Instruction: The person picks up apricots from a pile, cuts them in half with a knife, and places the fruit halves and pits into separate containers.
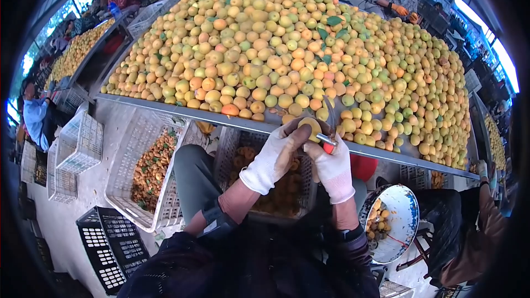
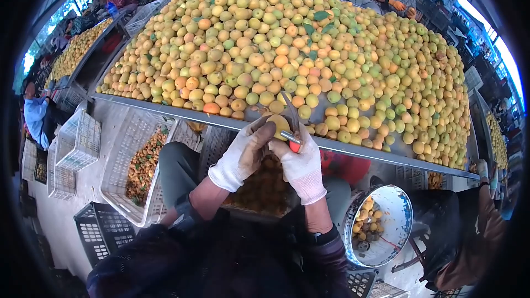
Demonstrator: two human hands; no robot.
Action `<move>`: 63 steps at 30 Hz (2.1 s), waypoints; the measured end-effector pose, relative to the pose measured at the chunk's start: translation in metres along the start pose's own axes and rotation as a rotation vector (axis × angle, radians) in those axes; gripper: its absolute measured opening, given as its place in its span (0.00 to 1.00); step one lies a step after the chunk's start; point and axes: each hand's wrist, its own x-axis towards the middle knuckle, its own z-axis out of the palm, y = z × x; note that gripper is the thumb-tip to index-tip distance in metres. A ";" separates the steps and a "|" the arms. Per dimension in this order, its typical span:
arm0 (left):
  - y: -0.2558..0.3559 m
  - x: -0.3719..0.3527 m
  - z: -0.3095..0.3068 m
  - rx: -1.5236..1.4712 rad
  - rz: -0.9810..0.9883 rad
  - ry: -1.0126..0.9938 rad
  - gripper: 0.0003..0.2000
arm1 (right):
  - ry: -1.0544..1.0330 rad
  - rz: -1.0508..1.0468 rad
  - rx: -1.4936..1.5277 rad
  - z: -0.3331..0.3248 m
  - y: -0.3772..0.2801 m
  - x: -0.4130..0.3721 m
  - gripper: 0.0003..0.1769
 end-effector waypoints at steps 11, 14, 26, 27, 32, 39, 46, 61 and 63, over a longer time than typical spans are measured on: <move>-0.014 -0.003 0.018 -0.450 -0.099 0.149 0.26 | 0.110 -0.229 -0.625 -0.003 0.002 -0.038 0.19; -0.017 -0.007 0.020 -0.493 -0.138 0.204 0.26 | 0.114 -0.256 -0.611 0.000 0.006 -0.039 0.19; -0.028 -0.011 0.014 -0.571 -0.247 0.203 0.25 | 0.058 -0.201 -0.687 -0.001 0.004 -0.038 0.17; -0.031 -0.010 0.013 -0.572 -0.261 0.222 0.25 | 0.049 -0.169 -0.682 0.000 0.004 -0.038 0.17; -0.020 -0.012 0.014 -0.362 -0.143 0.176 0.23 | 0.016 -0.111 -0.660 -0.011 0.008 -0.033 0.22; -0.021 -0.019 0.010 -0.280 -0.106 0.034 0.25 | -0.112 0.078 -0.280 -0.018 0.038 -0.035 0.23; 0.001 -0.014 -0.001 -0.082 -0.067 -0.066 0.22 | 0.058 -0.183 -0.414 -0.004 0.034 -0.043 0.23; 0.013 -0.016 -0.006 -0.027 -0.088 -0.172 0.23 | -0.120 -0.022 -0.122 -0.022 0.019 -0.040 0.26; 0.033 -0.013 -0.005 0.207 -0.090 -0.243 0.19 | -0.174 -0.021 -0.228 -0.035 0.018 -0.038 0.26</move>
